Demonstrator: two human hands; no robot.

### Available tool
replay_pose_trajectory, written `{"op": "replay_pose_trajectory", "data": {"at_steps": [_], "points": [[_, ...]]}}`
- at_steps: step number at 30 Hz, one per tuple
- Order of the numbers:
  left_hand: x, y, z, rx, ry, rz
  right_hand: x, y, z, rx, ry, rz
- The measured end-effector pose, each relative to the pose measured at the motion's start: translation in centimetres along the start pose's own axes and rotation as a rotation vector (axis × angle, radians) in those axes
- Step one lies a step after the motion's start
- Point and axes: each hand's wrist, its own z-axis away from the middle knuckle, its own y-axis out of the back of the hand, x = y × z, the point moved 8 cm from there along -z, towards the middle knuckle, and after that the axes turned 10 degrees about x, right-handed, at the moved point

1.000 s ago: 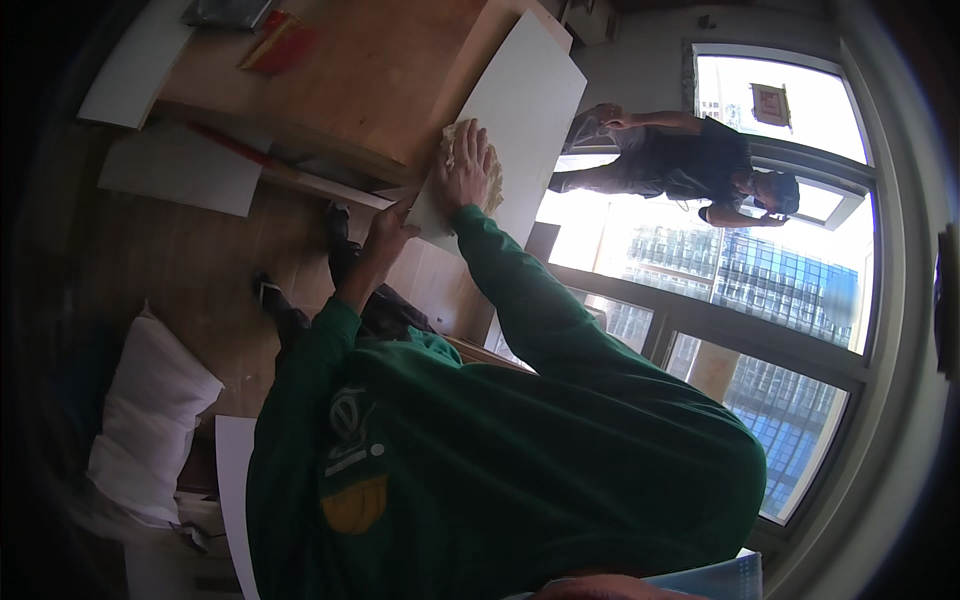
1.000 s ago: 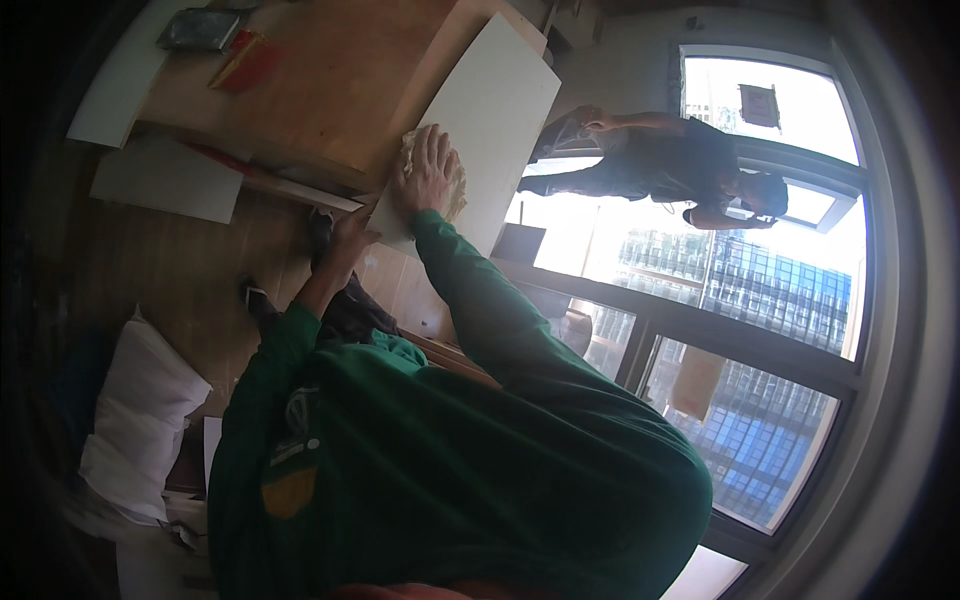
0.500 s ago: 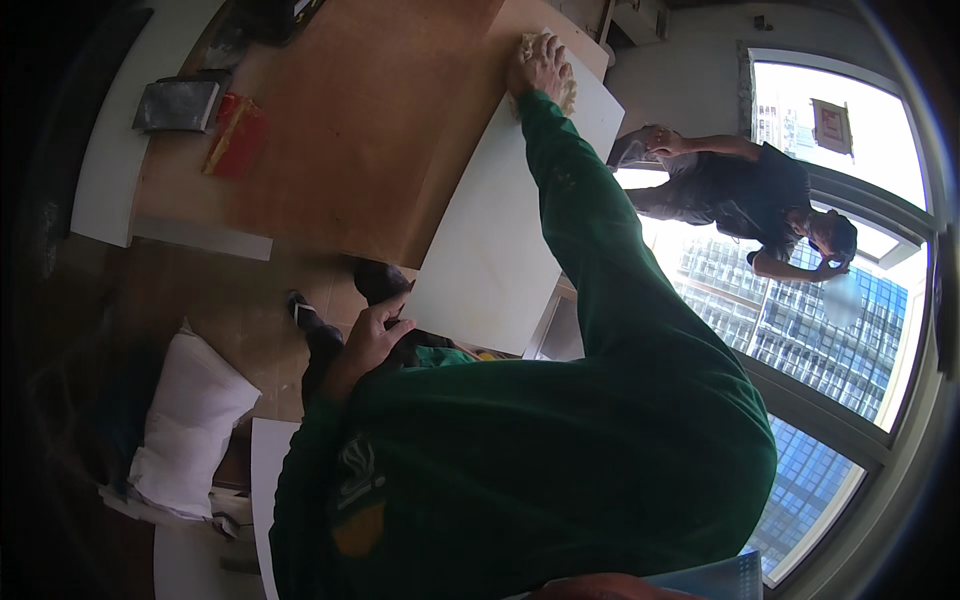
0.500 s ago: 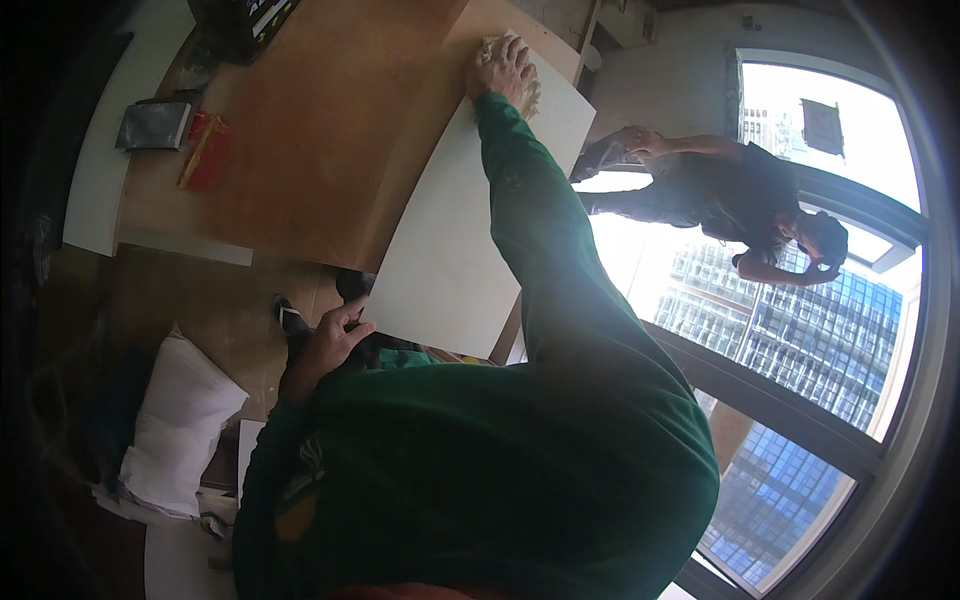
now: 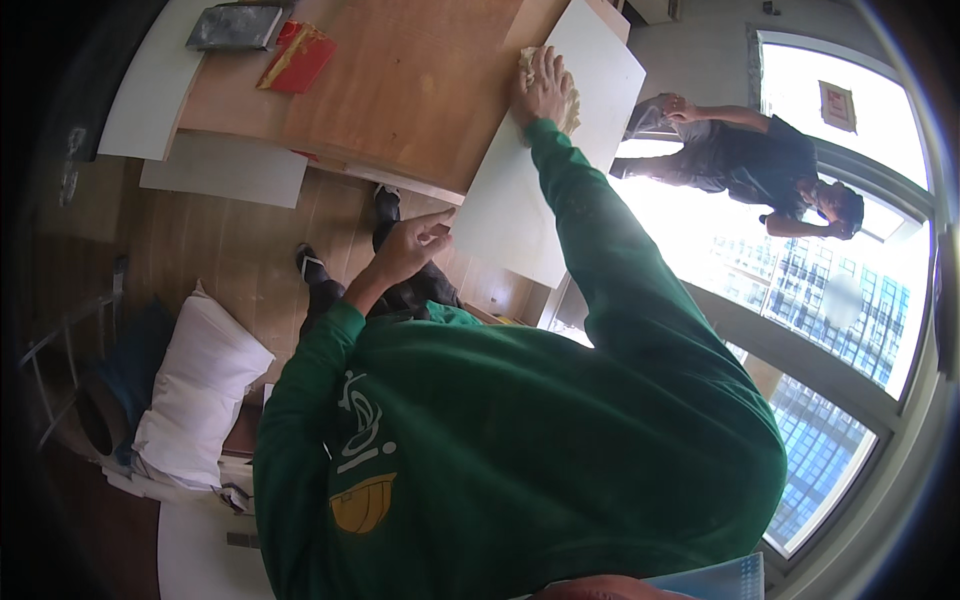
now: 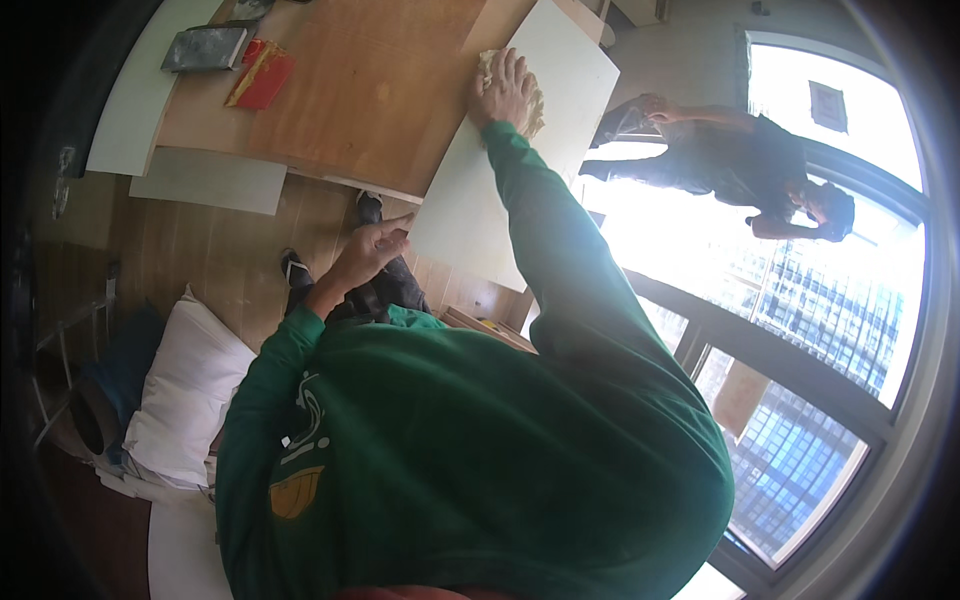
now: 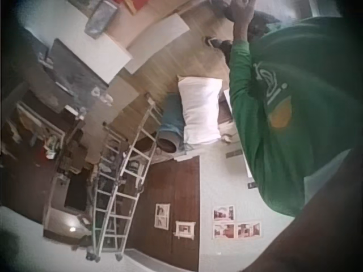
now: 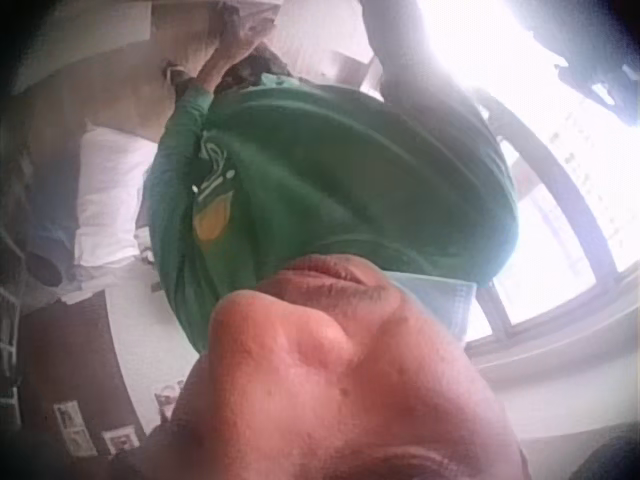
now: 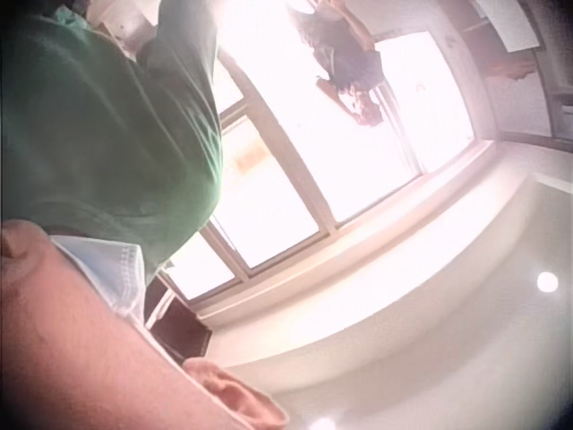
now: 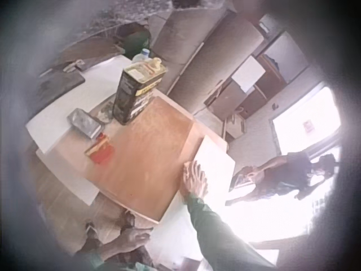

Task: The person wipes a white rectangular panel with a cloth, then flips it to wipe the other side. They place the panel on a wooden workbench and continue wiping both sides thoroughly.

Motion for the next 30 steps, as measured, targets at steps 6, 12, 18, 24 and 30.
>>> {"op": "replay_pose_trajectory", "data": {"at_steps": [6, 12, 18, 24, 30], "points": [[-6.3, 9.1, 2.1, 0.119, 0.126, 0.023, -4.5, 4.1, 12.8, -0.045, -0.029, 0.019], [-15.8, 18.2, 5.7, 0.474, 0.124, 0.016, -8.8, 6.3, 17.4, -0.044, -0.035, 0.009], [-17.7, 19.2, 11.4, 0.446, 0.25, 0.049, 0.2, 8.7, 22.3, -0.03, -0.193, 0.047], [-20.5, 23.0, 18.5, 0.51, 0.361, -0.012, 0.9, 7.9, 23.5, -0.056, -0.489, 0.194], [-20.5, 24.6, 18.1, 0.47, 0.344, -0.041, -12.5, 6.7, 19.1, -0.035, -0.039, 0.101]]}}
